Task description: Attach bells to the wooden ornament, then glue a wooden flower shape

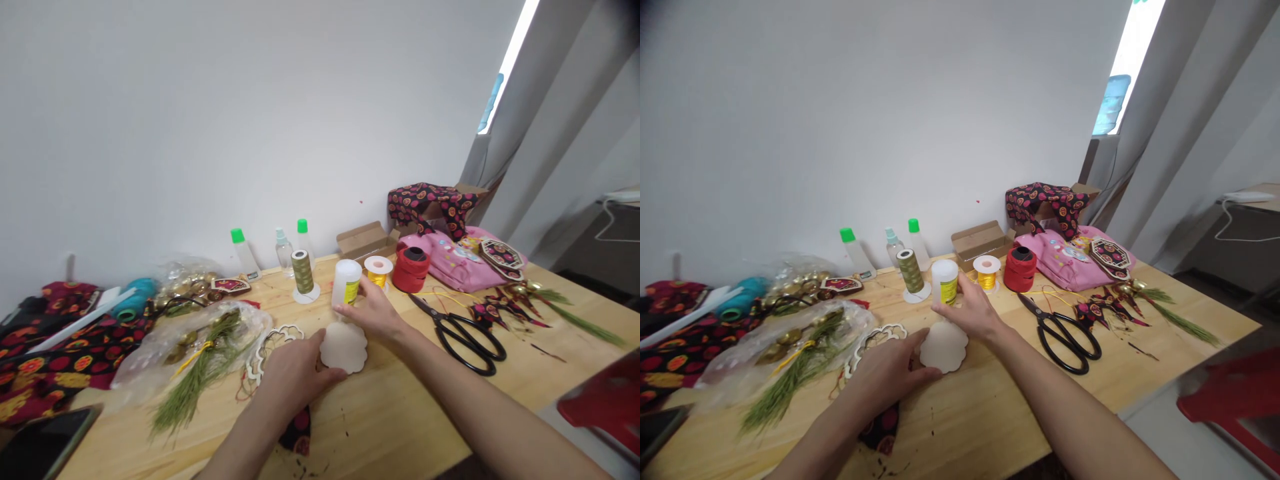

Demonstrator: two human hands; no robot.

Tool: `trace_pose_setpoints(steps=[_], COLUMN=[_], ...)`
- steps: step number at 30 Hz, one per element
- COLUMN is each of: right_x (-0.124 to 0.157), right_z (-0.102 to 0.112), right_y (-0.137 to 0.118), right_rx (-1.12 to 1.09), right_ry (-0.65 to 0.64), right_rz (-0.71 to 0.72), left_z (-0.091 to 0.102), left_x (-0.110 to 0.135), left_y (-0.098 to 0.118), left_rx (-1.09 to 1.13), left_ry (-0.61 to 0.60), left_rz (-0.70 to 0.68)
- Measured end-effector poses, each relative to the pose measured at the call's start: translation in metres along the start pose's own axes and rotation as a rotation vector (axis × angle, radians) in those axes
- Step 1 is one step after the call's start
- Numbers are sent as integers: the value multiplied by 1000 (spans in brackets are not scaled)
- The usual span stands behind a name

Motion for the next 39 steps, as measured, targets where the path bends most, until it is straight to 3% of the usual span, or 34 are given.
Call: trace_pose_setpoints(steps=[8, 15, 26, 32, 39], right_x=[0, -1, -3, -5, -3], right_z=[1, 1, 1, 7, 7], right_y=[-3, -1, 1, -3, -12], right_rx=[-56, 38, 94, 299, 415], right_ry=[54, -50, -65, -32, -22], right_rz=[11, 28, 55, -64, 64], left_z=[0, -2, -3, -3, -5], left_x=[2, 0, 0, -1, -1], left_y=[0, -1, 1, 6, 4], left_rx=[3, -30, -66, -110, -100], left_ry=[-27, 19, 3, 24, 49], left_rz=[7, 0, 11, 33, 44])
Point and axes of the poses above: each hand's wrist, its own x-axis away from the middle knuckle, its own z-axis out of the back of the hand, y = z × x, the point moved 2 cm from there along -x, towards the middle knuckle, and after that the axes turned 6 degrees about -z, right-handed, at the moved point
